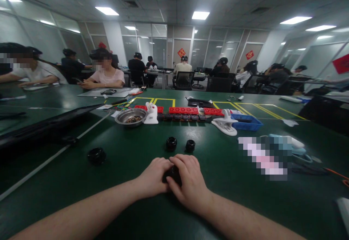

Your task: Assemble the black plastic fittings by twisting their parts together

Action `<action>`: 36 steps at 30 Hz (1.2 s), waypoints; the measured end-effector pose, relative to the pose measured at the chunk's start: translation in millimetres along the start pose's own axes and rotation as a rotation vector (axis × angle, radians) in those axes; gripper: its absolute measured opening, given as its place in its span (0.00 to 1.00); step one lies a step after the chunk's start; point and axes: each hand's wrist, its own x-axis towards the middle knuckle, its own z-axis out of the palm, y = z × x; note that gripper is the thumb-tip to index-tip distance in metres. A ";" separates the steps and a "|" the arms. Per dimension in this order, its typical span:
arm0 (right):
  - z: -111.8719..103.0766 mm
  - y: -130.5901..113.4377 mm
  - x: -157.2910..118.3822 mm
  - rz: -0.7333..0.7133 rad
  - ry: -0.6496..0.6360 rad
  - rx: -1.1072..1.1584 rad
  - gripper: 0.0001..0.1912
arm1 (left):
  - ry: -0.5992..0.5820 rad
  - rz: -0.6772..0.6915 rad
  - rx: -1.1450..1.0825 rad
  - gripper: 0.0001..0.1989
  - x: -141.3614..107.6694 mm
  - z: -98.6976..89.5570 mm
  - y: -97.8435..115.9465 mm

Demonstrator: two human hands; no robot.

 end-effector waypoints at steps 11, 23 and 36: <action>-1.3 0.8 -1.3 -0.063 -0.069 0.111 0.25 | 0.012 -0.025 0.015 0.17 -0.9 4.6 -4.2; 5.7 5.8 -2.8 0.010 -0.069 0.074 0.23 | -0.011 -0.015 0.022 0.17 0.6 0.3 0.5; 4.4 5.4 0.9 0.101 -0.096 0.047 0.24 | -0.030 -0.009 0.023 0.15 1.2 -1.3 0.5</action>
